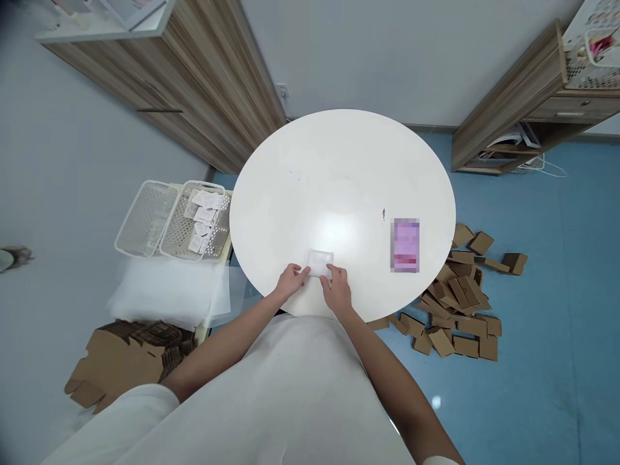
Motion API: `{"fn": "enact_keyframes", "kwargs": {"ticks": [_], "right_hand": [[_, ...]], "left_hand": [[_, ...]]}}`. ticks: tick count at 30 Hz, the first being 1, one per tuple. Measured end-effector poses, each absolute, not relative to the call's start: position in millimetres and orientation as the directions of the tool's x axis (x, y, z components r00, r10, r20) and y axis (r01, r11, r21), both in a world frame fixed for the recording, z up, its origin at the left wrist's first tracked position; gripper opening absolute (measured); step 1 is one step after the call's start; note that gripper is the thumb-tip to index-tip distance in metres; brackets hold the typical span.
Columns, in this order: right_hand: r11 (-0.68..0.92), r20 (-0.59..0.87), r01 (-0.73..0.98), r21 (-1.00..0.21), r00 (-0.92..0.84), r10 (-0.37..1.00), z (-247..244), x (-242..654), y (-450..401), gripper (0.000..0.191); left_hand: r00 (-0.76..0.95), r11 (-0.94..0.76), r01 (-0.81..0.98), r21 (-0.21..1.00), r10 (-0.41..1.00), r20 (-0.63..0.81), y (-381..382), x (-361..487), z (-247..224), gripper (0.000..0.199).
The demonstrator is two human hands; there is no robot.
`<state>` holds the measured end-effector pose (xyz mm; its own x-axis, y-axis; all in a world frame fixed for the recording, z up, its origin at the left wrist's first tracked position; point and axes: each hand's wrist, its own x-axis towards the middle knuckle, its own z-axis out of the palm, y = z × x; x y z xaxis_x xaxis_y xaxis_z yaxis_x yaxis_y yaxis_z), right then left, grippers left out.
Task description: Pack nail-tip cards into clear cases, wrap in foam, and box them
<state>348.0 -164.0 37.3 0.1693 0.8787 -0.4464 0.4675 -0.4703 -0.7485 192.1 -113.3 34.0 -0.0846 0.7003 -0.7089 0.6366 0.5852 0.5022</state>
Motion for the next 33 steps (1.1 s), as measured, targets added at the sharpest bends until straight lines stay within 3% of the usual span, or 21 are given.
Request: {"fn": "enact_keyframes", "kwargs": {"ticks": [8, 14, 20, 26, 33], "right_hand": [[-0.585, -0.541, 0.223, -0.780, 0.228, 0.809, 35, 335, -160, 0.043], [-0.573, -0.544, 0.200, -0.794, 0.185, 0.818, 40, 290, -126, 0.048], [-0.572, -0.568, 0.151, -0.806, 0.075, 0.820, 42, 224, -56, 0.056], [-0.567, -0.566, 0.060, -0.821, 0.039, 0.824, 39, 169, 12, 0.053], [-0.519, -0.514, 0.095, -0.849, 0.079, 0.854, 36, 140, 39, 0.057]], "left_hand": [[0.035, 0.411, 0.596, 0.690, 0.845, -0.534, -104, 195, 25, 0.024], [-0.012, 0.379, 0.603, 0.702, 0.884, -0.467, -79, 152, 29, 0.027], [-0.121, 0.385, 0.516, 0.765, 0.917, -0.380, -30, 83, 29, 0.046], [0.001, 0.189, 0.544, 0.817, 0.974, -0.227, 14, 19, 31, 0.036], [0.022, 0.139, 0.596, 0.791, 0.982, -0.189, 39, 1, 26, 0.040]]}}
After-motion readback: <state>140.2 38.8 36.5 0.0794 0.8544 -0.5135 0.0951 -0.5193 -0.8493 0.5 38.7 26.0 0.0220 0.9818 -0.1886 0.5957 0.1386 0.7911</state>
